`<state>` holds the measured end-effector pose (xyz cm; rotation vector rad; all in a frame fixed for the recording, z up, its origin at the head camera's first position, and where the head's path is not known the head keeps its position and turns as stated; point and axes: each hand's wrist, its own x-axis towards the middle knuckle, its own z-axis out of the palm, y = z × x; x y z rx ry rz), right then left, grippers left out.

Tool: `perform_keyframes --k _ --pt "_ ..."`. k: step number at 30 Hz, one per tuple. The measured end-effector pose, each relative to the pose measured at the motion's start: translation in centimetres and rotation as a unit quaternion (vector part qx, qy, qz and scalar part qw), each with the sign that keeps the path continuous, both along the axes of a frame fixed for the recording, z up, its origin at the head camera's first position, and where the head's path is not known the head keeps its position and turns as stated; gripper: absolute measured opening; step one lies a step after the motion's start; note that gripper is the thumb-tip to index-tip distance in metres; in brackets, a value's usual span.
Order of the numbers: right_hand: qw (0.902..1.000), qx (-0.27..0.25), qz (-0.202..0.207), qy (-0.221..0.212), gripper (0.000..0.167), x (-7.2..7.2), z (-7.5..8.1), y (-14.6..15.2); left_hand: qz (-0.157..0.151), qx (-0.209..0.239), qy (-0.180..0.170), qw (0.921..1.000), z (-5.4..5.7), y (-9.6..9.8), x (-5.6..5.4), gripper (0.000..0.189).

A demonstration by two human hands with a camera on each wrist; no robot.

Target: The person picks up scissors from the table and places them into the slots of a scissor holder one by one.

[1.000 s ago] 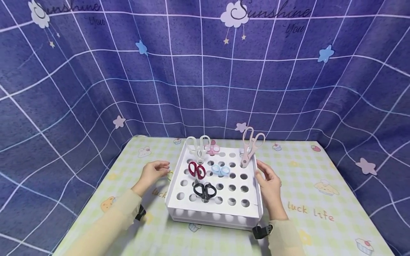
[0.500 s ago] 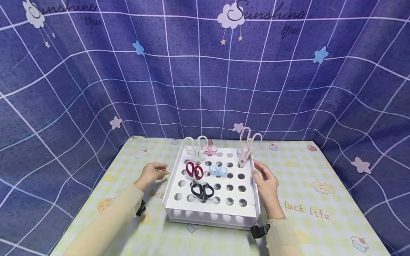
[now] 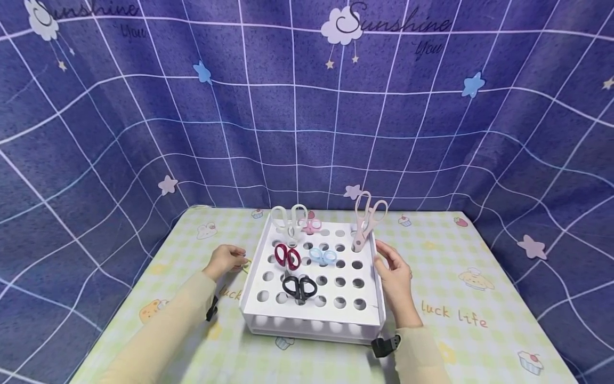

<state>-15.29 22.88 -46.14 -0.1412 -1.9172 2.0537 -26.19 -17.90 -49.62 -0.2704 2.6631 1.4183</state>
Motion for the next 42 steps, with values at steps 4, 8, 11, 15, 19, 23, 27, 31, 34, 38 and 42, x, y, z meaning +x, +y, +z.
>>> perform_keyframes --k 4,8,11,15,19,23,27,31,34,38,42 --pt "1.0 0.007 -0.004 -0.001 0.037 -0.1 0.0 0.0 -0.003 -0.009 0.001 1.0 -0.3 -0.1 -0.3 0.026" --pt "1.0 0.007 -0.004 0.001 0.037 -0.2 0.0 0.0 0.0 -0.011 0.005 0.9999 -0.6 0.0 -0.4 0.021" --pt "0.9999 0.01 -0.005 -0.001 0.037 -0.1 0.0 0.0 0.001 -0.015 0.008 0.9999 -0.7 0.1 -0.4 0.019" --pt "0.9998 0.015 -0.006 -0.006 0.037 0.1 -0.1 0.0 0.0 -0.022 0.016 0.9996 -0.9 0.2 -0.2 0.016" --pt "0.9999 0.011 -0.006 -0.006 0.037 0.1 -0.1 0.0 -0.003 -0.032 0.038 0.9988 -1.1 0.2 0.0 0.013" --pt "1.0 0.005 -0.001 -0.003 0.038 0.0 -0.1 0.0 0.004 -0.056 0.041 0.9976 -1.2 0.3 -0.1 0.011" --pt "1.0 0.006 -0.004 -0.004 0.038 0.1 -0.1 0.0 0.003 -0.101 0.028 0.9945 -0.4 0.7 0.0 0.011" --pt "0.9999 0.006 -0.006 -0.005 0.038 0.1 -0.1 0.0 -0.001 -0.126 0.016 0.9919 0.0 0.7 -0.2 0.012" --pt "1.0 0.006 -0.007 -0.003 0.038 0.0 -0.2 0.0 0.005 -0.11 -0.003 0.9939 0.0 0.5 -0.6 0.012" --pt "0.9999 0.008 -0.011 0.0 0.037 0.0 -0.2 0.0 0.018 -0.072 -0.025 0.9969 0.1 0.3 -0.8 0.012" --pt "1.0 0.002 -0.004 0.005 0.038 0.0 -0.2 0.0 0.025 -0.045 -0.035 0.9981 0.3 0.1 -0.8 0.013"
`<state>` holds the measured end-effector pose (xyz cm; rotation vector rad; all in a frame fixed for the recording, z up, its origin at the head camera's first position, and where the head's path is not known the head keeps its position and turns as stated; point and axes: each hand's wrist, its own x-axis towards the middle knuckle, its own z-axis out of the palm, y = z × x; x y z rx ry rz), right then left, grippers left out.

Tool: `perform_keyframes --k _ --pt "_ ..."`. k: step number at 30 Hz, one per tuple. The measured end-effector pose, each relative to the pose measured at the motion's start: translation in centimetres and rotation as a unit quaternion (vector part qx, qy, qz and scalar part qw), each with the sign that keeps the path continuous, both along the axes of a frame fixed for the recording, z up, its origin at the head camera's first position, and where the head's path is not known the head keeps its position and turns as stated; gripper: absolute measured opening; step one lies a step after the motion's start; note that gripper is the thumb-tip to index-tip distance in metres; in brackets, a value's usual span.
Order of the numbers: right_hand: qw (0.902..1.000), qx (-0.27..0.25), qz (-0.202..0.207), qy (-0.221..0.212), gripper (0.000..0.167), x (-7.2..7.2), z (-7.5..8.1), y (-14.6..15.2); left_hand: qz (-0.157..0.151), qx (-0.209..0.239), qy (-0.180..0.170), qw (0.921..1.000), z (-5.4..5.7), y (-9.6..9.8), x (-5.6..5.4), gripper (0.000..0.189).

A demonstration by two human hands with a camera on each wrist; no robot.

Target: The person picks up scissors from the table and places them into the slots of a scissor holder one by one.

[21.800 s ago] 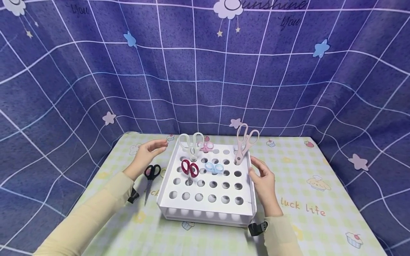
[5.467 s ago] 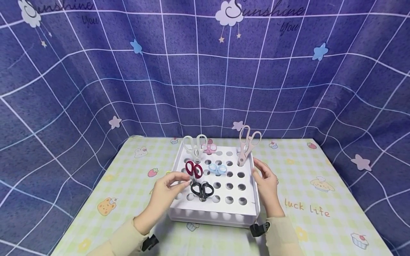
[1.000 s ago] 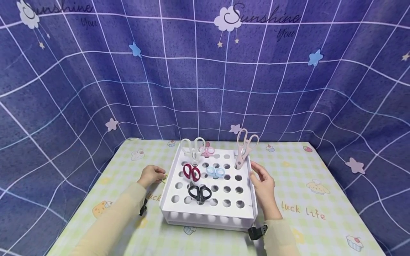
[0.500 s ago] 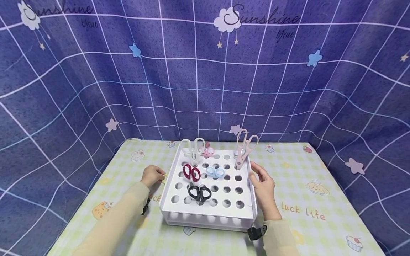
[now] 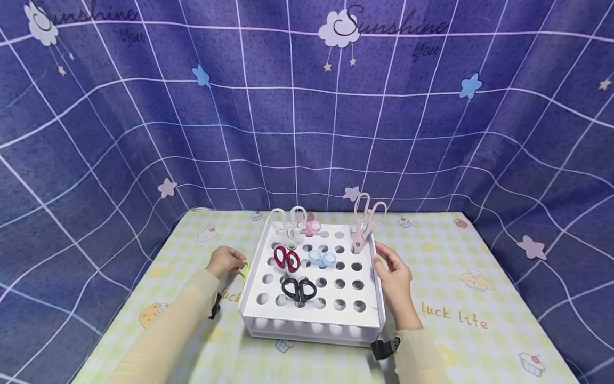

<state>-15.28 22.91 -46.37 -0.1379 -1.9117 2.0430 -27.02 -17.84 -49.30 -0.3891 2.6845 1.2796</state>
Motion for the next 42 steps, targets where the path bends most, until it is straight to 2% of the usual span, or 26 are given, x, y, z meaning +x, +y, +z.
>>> perform_keyframes --k 9,14,19,23,30,36,42 --pt "1.0 0.001 -0.006 -0.008 0.037 0.0 0.1 -0.1 0.001 0.063 0.003 0.998 0.7 -0.7 -0.7 0.016" --pt "0.9999 0.001 -0.009 -0.013 0.037 0.0 0.1 -0.1 -0.007 0.078 0.001 0.9969 1.2 -0.8 -1.0 0.016" --pt "0.9999 -0.001 -0.008 -0.013 0.037 0.0 0.1 -0.1 -0.006 0.07 0.004 0.9975 1.7 -0.9 -1.4 0.014" --pt "1.0 -0.002 -0.004 -0.009 0.038 0.0 0.1 -0.1 -0.006 0.08 0.029 0.9964 2.2 -0.9 -1.7 0.016" --pt "0.9999 0.0 -0.005 -0.01 0.037 0.0 0.1 -0.1 -0.038 0.099 0.074 0.9916 3.7 -0.6 -1.8 0.008" --pt "0.9999 0.001 -0.003 -0.013 0.038 0.0 0.2 -0.1 -0.032 0.083 0.094 0.9915 5.4 -0.4 -2.0 0.013" --pt "0.9998 0.009 -0.006 -0.018 0.037 0.0 0.3 -0.1 -0.045 0.054 0.126 0.9896 7.1 -0.7 -2.6 0.017"
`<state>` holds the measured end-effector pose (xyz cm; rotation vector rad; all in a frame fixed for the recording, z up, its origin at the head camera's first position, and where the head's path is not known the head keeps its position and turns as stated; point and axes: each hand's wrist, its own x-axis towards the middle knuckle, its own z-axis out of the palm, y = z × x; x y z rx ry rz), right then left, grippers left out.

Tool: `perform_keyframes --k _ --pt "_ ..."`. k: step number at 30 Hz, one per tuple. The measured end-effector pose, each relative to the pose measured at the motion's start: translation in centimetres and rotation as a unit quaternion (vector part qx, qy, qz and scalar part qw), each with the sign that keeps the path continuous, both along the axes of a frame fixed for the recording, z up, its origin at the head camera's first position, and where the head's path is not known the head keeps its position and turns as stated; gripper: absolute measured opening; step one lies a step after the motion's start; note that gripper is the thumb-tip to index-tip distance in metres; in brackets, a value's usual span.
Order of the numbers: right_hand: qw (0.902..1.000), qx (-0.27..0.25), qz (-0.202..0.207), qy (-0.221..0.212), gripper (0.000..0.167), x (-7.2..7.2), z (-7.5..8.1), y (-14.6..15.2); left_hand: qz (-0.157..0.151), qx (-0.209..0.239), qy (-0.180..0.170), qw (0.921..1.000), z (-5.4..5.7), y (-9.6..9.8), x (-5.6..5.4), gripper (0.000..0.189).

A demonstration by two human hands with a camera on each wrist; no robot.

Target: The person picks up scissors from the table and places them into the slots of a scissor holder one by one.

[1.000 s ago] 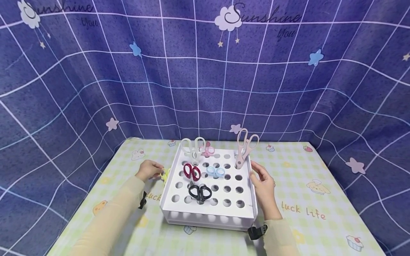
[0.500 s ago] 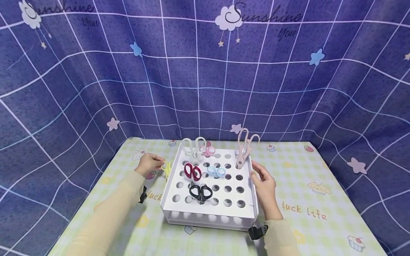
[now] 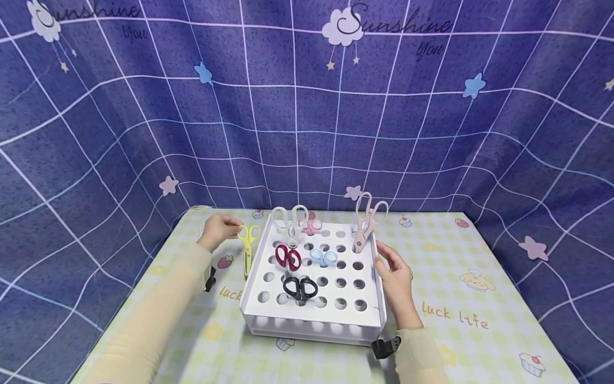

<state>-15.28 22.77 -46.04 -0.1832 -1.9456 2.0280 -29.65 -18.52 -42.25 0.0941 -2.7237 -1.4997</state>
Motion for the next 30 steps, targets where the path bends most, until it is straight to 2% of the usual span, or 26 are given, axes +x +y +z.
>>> perform_keyframes --k 7,16,20,26,30 --pt "1.0 0.006 0.0 -0.005 0.037 -0.2 0.0 -0.1 -0.009 0.003 0.018 0.9998 2.1 -0.1 -0.3 0.017" --pt "0.9998 0.014 -0.001 0.015 0.038 -0.3 -0.3 0.1 -0.03 -0.017 0.044 0.9984 4.8 0.0 0.4 0.019" --pt "0.9997 0.011 0.007 0.019 0.039 -0.3 -0.4 0.2 -0.025 -0.015 0.054 0.9981 5.6 0.2 0.6 0.019" --pt "0.9996 0.012 0.003 0.025 0.038 -0.1 -0.4 0.3 -0.037 -0.017 0.059 0.9975 6.3 0.7 0.8 0.019" --pt "0.9998 0.005 0.003 0.018 0.039 -0.1 -0.3 0.3 -0.028 -0.007 0.068 0.9973 7.1 0.7 0.9 0.018"
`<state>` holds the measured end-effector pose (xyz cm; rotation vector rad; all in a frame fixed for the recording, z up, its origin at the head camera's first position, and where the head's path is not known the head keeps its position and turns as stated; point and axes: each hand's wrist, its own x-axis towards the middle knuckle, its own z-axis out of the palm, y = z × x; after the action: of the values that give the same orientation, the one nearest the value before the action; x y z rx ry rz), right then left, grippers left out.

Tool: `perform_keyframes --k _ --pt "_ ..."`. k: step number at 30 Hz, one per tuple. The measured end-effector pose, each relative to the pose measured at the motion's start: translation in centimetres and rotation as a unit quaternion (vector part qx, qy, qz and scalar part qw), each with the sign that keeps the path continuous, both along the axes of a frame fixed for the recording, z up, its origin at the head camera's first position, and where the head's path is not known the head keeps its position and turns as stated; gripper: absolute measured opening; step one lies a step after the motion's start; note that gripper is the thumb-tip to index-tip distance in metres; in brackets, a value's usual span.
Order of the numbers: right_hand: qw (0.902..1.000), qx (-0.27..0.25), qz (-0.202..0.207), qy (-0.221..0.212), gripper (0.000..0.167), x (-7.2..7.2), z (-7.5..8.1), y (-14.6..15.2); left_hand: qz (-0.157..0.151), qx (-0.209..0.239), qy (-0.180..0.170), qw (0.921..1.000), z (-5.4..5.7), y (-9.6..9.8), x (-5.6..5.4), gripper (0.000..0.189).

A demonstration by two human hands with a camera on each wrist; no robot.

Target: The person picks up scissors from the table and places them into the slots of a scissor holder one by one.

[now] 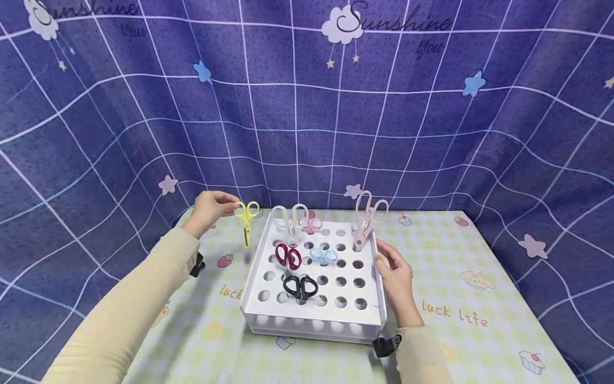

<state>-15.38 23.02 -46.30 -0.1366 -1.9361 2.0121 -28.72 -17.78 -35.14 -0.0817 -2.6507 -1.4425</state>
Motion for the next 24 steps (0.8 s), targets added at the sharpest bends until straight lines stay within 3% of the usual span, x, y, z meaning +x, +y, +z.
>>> perform_keyframes --k 4,11,15,24 --pt "1.0 -0.006 0.0 -0.005 0.038 0.1 0.1 -0.1 0.003 0.017 0.012 0.9998 0.8 0.1 0.2 0.018" --pt "0.9999 -0.002 -0.003 -0.011 0.038 0.0 -0.1 0.0 -0.006 -0.003 0.018 0.9998 1.5 0.4 0.6 0.019" --pt "1.0 0.002 -0.004 -0.009 0.039 0.0 -0.1 0.0 -0.006 0.01 0.032 0.9994 1.9 0.5 0.7 0.017" --pt "0.9996 0.0 -0.015 -0.024 0.037 0.0 0.1 -0.2 -0.018 -0.018 0.03 0.9992 4.3 0.9 1.6 0.019"
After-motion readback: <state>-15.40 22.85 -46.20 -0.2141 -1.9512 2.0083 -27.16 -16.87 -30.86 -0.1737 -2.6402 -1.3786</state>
